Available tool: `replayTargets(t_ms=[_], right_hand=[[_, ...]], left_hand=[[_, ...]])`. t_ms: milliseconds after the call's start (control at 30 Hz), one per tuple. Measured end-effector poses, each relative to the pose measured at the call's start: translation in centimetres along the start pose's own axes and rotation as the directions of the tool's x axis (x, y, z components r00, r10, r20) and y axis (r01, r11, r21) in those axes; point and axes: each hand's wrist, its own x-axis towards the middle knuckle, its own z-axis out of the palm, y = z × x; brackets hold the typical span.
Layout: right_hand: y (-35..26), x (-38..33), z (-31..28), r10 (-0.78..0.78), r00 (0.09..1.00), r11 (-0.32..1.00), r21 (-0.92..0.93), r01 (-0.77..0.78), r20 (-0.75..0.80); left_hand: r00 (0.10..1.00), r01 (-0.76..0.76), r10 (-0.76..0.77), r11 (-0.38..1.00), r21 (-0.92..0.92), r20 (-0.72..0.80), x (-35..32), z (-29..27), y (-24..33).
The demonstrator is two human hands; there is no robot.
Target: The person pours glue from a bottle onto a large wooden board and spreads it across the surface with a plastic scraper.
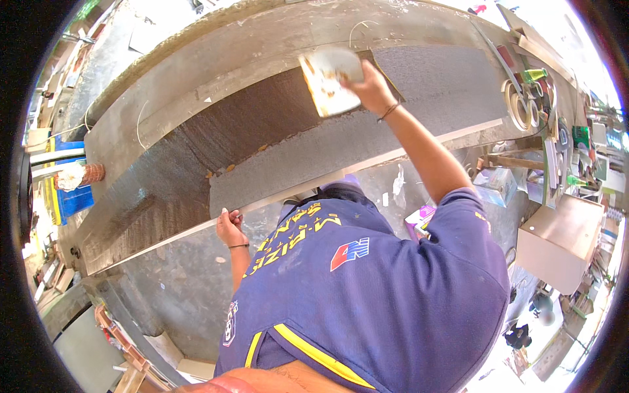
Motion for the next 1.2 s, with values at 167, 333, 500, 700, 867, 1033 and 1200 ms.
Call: replayTargets(t_ms=[167, 333, 500, 700, 867, 1033, 1200], right_hand=[[8.2, -5.1, -3.6, -0.007, 0.935, 0.960, -0.264, -0.092, -0.353], [0.3, -5.7, -9.4, 0.301, 0.938, 0.951, -0.022, -0.309, -0.170], [0.4, -7.7, -7.9, -0.253, 0.964, 0.917, -0.339, 0.211, -0.084], [0.4, -7.0, -7.2, -0.494, 0.870, 0.430, -0.867, 0.252, 0.008], [0.2, -3.4, -3.7, -0.193, 0.974, 0.577, -0.789, 0.210, 0.119], [-0.2, -2.9, 1.6, 0.096, 0.980, 0.595, -0.799, 0.086, 0.177], [-5.0, -2.8, 9.8, 0.159, 0.965, 0.684, -0.728, 0.047, 0.211]], left_hand=[[0.999, -0.007, 0.008, 0.999, -0.054, 0.035, 0.1, 0.1, -0.7], [0.999, -0.017, 0.019, 0.999, -0.049, 0.040, 0.4, -0.6, -1.1], [0.993, -0.048, 0.045, 0.999, 0.025, 0.105, 0.2, -0.8, -0.4], [0.989, 0.031, -0.029, 0.999, -0.017, 0.145, 0.5, -1.4, -1.0], [0.975, 0.087, -0.091, 0.996, 0.031, 0.204, 0.9, -2.0, -0.5], [0.959, 0.176, -0.167, 0.984, -0.017, 0.230, 0.2, -0.9, 0.4], [0.966, 0.148, -0.117, 0.981, -0.123, 0.231, 0.2, -1.1, 0.4]])
